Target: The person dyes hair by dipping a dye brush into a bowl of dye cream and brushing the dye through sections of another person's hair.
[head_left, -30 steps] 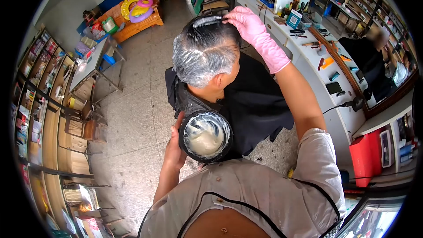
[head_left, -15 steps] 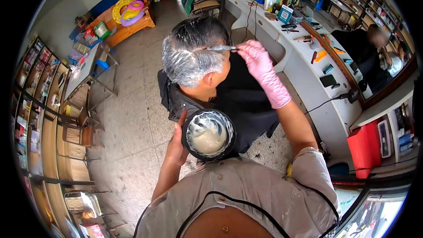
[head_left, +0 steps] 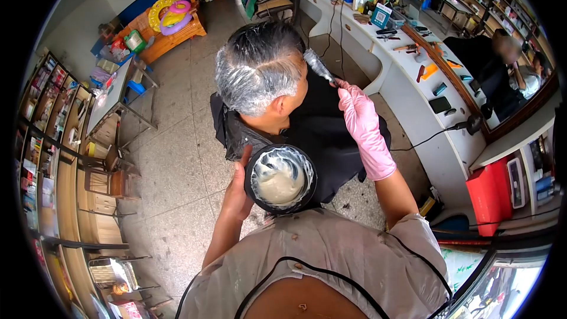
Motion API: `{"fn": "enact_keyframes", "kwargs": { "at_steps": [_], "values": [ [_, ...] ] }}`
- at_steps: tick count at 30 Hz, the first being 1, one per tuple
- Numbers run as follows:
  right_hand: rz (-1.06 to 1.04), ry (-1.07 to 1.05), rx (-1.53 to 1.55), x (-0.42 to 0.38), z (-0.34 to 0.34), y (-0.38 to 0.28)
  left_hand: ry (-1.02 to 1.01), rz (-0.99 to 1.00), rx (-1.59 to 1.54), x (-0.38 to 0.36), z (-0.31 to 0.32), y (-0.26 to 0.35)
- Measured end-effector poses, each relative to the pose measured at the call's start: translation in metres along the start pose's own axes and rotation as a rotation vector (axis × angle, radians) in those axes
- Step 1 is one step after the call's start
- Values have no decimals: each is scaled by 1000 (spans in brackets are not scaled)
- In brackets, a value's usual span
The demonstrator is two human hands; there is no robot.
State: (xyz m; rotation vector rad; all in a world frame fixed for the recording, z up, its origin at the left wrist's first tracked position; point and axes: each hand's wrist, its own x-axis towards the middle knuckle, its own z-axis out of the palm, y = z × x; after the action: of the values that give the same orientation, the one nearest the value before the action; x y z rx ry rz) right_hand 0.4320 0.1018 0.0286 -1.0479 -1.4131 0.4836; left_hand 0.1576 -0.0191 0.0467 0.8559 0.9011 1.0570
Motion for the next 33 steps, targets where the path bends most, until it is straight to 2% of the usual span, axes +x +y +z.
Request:
{"fn": "enact_keyframes", "kwargs": {
  "at_steps": [2,4,6,8,9,10,12,13,16,17,21,24,26,27,30,32,33],
  "values": [
    [-59,57,23,0,4,1,-2,-13,-2,0,1,0],
    [-32,52,74,-2,1,-11,-7,-25,-14,1,1,0],
    [50,89,-40,-1,8,-24,-13,-23,-9,1,-1,0],
    [-359,171,-457,-1,16,-25,-21,-22,-7,1,-1,-1],
    [-247,71,-610,-8,18,-29,-21,-19,-9,1,-1,-1],
    [-289,21,-785,-13,19,-46,-19,-16,-10,1,-1,-1],
    [-502,78,-711,-22,22,-49,-14,-10,-7,0,-2,-2],
    [-511,55,-695,-24,19,-49,-9,-7,-3,0,-1,-2],
    [-401,141,-655,-10,10,-49,-10,-12,-2,-1,0,1],
    [-437,204,-682,-3,11,-46,-11,-16,0,-1,0,1],
    [-398,71,-694,-13,25,-41,-13,0,-6,1,-1,1],
    [-373,53,-520,-25,18,-47,-16,-6,-7,1,-1,0],
    [-330,95,-491,-20,15,-42,-17,-20,-2,0,-1,1],
    [-389,217,-455,-13,21,-30,-19,-22,-1,0,-1,1],
    [-372,175,-343,-25,34,-17,-26,-25,-5,2,-1,1],
    [-355,117,-550,-35,30,-31,-28,-22,-15,3,-1,1],
    [-353,161,-349,-35,32,-27,-30,-23,-10,3,-1,1]
  ]
}}
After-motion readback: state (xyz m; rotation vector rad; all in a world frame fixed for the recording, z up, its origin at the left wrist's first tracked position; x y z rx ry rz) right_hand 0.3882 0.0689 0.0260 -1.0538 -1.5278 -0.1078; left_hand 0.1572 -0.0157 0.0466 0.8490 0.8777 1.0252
